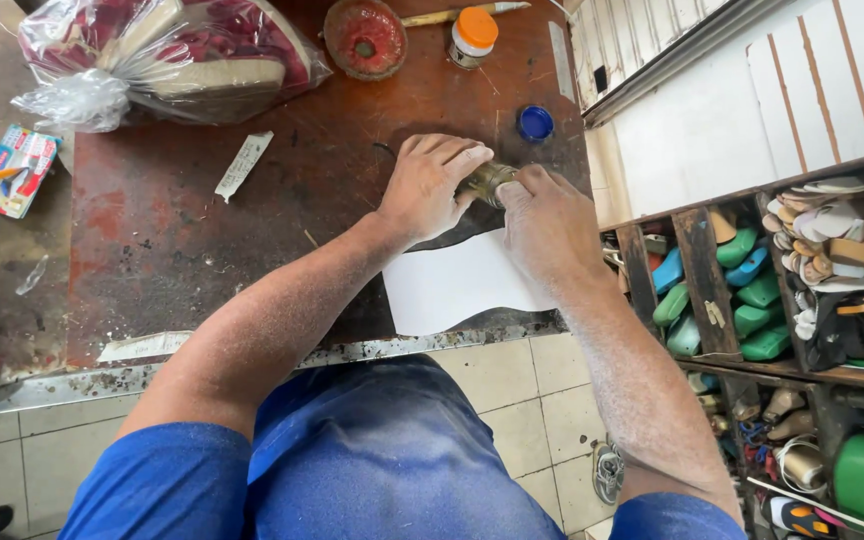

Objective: Applying glue to a shoe sole template using a small brush at a workbench

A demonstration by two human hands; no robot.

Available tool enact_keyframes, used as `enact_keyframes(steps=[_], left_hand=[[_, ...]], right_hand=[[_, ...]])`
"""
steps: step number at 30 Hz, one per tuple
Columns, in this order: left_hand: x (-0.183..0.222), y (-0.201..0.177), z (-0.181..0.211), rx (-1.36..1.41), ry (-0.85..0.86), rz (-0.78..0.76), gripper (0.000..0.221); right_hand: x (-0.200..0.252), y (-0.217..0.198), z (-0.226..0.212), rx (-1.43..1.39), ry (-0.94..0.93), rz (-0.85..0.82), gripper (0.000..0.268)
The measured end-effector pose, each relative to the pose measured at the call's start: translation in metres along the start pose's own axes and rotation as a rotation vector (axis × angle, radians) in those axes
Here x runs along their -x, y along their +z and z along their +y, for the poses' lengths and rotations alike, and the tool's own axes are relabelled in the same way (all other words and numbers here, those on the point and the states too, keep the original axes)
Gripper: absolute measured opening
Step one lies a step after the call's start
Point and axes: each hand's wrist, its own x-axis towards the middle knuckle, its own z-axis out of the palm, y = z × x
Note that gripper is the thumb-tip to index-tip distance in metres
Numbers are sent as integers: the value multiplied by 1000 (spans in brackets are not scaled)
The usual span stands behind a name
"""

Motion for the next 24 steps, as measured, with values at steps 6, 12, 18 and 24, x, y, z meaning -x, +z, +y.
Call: enact_keyframes(steps=[6, 12, 18, 24], left_hand=[[-3, 3, -8, 9, -119, -22, 69], [-2, 23, -25, 31, -289, -37, 74], [-7, 7, -15, 90, -328, -14, 73], [8, -21, -22, 385, -436, -93, 102]], right_hand=[[2, -55, -16, 68, 112, -35, 15], [15, -46, -21, -38, 240, -124, 40], [35, 12, 6, -640, 272, 247, 32], [110, 10, -13, -623, 527, 139, 34]])
